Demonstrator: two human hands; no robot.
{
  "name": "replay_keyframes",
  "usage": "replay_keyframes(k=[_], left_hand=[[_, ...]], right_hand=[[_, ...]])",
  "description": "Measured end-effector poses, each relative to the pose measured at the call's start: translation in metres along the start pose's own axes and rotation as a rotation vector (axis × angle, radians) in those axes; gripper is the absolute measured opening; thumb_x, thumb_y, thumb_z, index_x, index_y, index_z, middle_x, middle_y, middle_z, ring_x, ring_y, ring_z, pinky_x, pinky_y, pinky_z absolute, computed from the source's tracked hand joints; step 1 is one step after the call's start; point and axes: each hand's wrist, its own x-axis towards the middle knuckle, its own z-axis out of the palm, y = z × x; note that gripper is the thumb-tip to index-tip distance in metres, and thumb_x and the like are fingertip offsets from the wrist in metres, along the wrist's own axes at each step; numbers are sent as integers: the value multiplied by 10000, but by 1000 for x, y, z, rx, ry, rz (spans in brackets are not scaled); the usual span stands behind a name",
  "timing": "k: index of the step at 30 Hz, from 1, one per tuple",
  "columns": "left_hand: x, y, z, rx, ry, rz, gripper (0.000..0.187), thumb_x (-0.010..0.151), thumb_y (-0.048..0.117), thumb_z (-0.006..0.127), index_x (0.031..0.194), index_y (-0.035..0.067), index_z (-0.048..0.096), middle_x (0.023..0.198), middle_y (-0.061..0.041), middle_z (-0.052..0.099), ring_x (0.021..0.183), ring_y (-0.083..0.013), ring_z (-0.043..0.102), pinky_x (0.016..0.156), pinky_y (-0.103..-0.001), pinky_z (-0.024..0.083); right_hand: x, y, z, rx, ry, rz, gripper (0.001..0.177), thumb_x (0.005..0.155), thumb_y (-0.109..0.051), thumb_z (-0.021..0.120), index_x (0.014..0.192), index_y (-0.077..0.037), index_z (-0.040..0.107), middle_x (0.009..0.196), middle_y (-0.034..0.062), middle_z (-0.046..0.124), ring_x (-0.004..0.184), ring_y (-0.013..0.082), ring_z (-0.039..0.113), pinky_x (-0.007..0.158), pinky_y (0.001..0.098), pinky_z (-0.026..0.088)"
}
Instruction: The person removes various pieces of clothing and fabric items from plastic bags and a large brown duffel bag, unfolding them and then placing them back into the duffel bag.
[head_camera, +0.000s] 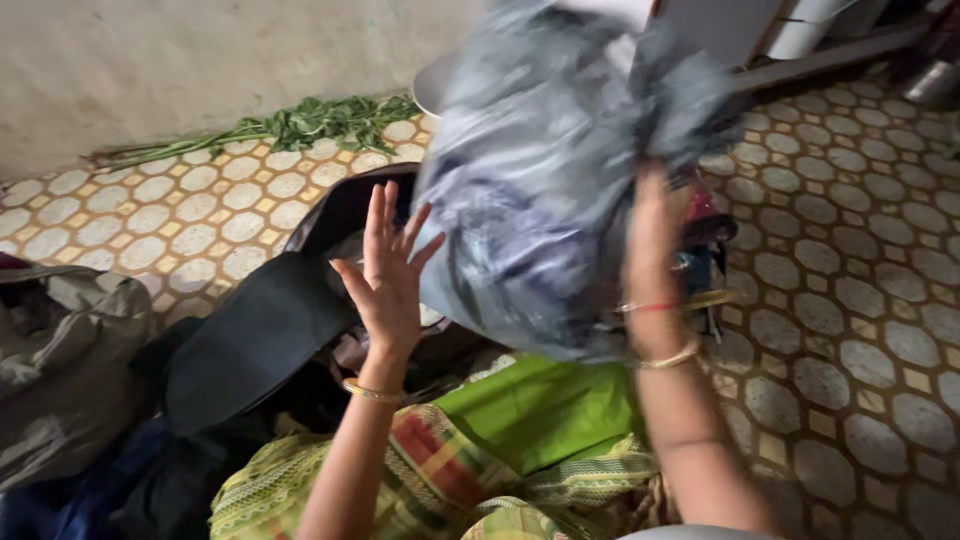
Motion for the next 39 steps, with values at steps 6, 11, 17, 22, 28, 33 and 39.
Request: replay_keyframes(k=[6,11,17,22,28,33,39], left_hand=[[16,0,-14,50,101,-40,942,985,778,220,1541,54,453,1635,-127,437,1403,-350,545,1117,-476,464],[13,-23,-59,45,247,-73,917,1020,752,214,1419,13,582,1299,-160,678,1131,-278,665,1003,-407,496],[9,-33,-98,242,198,-116,964,993,775,168,1366,-1,602,1082,-131,734,1000,-255,696,939,-378,511],[-19,-15,-145,646,307,-45,827,1068,664,217,1251,-2,673,1054,-126,750,977,-206,715,928,-342,539],[-35,-4,-192,992,407,16,507,1125,403,400,1184,17,723,966,-99,772,938,-188,733,864,-351,565],[-33,-30,-197,1342,459,-76,360,1062,330,519,1136,63,749,1074,-86,767,1063,-231,713,969,-401,508],[-45,-54,-211,1764,175,62,319,992,334,619,1190,103,716,1293,-72,692,1383,-254,519,1209,-498,235]], right_hand=[[175,2,-116,-85,51,-310,417,1010,-212,677,1247,125,610,1258,239,649,1130,326,616,986,441,489],[185,4,-109,-755,103,-867,257,926,-19,684,1135,116,618,1119,318,656,1093,449,640,974,531,483],[208,96,-15,-1215,-371,-758,312,871,-227,669,1111,-30,638,1004,250,626,931,479,609,805,603,481],[138,220,-34,-1305,-670,-347,900,762,-707,589,1487,-231,352,1526,83,278,1381,482,246,990,807,187],[151,204,-35,-1400,-836,-112,1166,637,-862,615,1605,-306,282,1697,59,168,1503,487,166,1099,772,169],[105,134,38,-1201,-850,-722,821,917,-676,638,1432,-39,583,1514,198,547,1395,381,526,1163,474,435],[-69,171,219,-434,-1158,-177,543,858,-491,765,1169,-48,713,1099,121,762,939,196,743,796,328,583]])
